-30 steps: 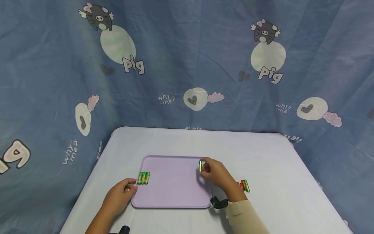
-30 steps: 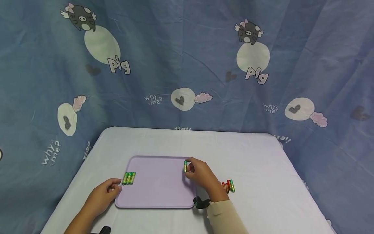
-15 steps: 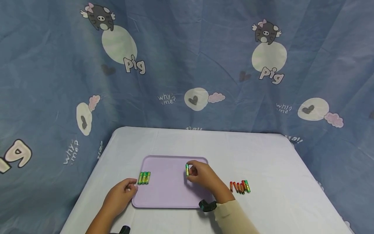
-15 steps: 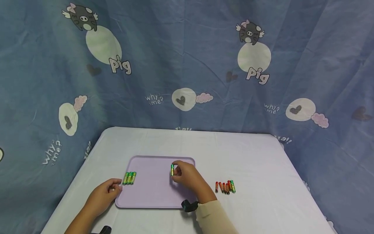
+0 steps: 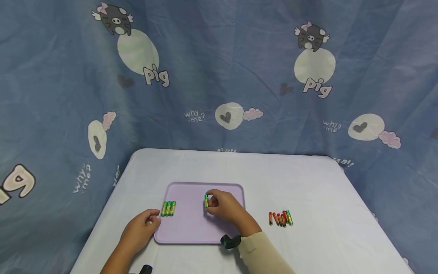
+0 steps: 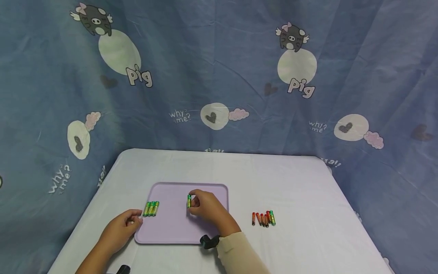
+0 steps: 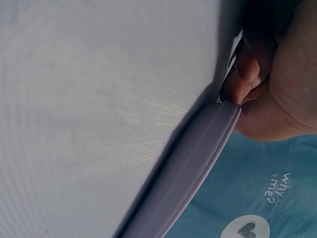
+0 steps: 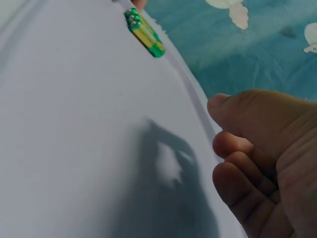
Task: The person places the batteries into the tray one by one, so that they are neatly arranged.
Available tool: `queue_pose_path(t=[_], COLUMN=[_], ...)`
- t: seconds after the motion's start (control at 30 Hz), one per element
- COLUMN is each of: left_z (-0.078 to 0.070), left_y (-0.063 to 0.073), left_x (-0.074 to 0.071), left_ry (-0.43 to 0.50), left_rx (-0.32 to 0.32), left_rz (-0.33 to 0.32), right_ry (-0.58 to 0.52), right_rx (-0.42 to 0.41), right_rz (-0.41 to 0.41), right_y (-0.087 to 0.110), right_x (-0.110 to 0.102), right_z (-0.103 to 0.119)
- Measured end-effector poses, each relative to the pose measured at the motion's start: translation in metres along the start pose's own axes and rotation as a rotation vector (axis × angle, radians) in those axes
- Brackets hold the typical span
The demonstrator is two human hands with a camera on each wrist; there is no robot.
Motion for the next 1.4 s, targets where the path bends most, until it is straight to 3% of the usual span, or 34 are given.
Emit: queue_pose_path(t=[0.67,1.4], left_z=[-0.004,-0.004], left_y=[0.006,0.008], left_x=[-0.003,-0.004], left_ry=[0.009,-0.003], left_rx=[0.027,0.036], left_rz=[-0.015,-0.032], right_ry=[-0.002,0.126], right_rx=[-0.014,0.037], right_rz=[0.055,0.115], right_y=[-0.033,-0.053], right_x=[0.039,0.062], right_z=[0.029,0.050])
Point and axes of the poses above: each hand's wrist, its own y-axis away from the middle knuckle, its own x-axis out of the palm, z = x × y, the point moved 8 cm from there along -y, towards the middle knuckle, and after that the axes turned 7 degrees about z, right-handed, at the moved point
